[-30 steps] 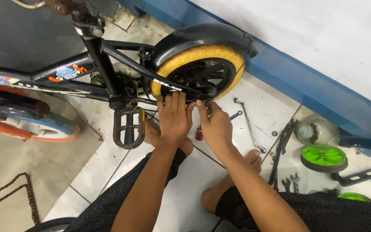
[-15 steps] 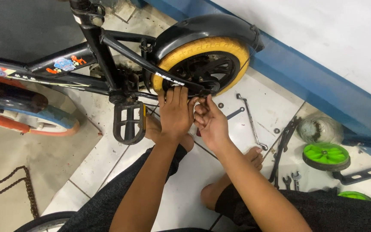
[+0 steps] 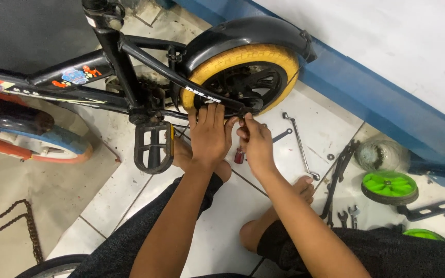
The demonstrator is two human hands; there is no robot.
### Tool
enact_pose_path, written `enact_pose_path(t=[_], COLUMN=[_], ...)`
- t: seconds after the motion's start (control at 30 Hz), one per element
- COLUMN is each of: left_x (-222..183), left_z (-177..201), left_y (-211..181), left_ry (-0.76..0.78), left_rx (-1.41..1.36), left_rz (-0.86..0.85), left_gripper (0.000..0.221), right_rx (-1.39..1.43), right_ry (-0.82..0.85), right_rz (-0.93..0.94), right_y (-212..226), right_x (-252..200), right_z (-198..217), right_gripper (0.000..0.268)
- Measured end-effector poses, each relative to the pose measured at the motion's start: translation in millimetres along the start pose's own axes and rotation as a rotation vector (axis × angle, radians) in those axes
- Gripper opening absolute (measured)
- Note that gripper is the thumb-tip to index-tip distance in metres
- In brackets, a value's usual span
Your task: Loosening the bolts and screws on the rear wheel and fender of a small bicycle using wrenches and a screwdriver.
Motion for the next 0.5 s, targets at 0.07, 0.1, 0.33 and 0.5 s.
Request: enact_pose_path(t=[0.07,0.1,0.33,0.5], left_x=[0,0,2,4], left_z=[1,2,8,10], left_y=[0,-1,-3,-5], left_ry=[-0.014,-0.031,-0.032,-0.036], left_rx=[0.006,0.013,-0.013,-0.016], left_rz=[-0.017,-0.031,-0.023,-0.021], left_gripper=[0.045,0.044,0.044,0.044], right_rx=[0.350,0.698,-0.266,-0.918], right_ry=[0.084,0.170,-0.009,-0.121], right_rz=[-0.118,-0.233,0.091,0.252], right_y=[3,5,8,24], right_x=[-9,-14,-1,-2], right_z=[-8,-17,5,7], right_gripper=[0.031,0.025,0.056,0.049])
Point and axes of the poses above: each hand's wrist, its own x-axis towards the middle knuckle, its own z-axis out of the back of the hand, y = z × x, the point moved 6 cm from there along x, towards the middle knuckle, and after that the axes turned 4 degrees about -x, right-handed, at the moved point
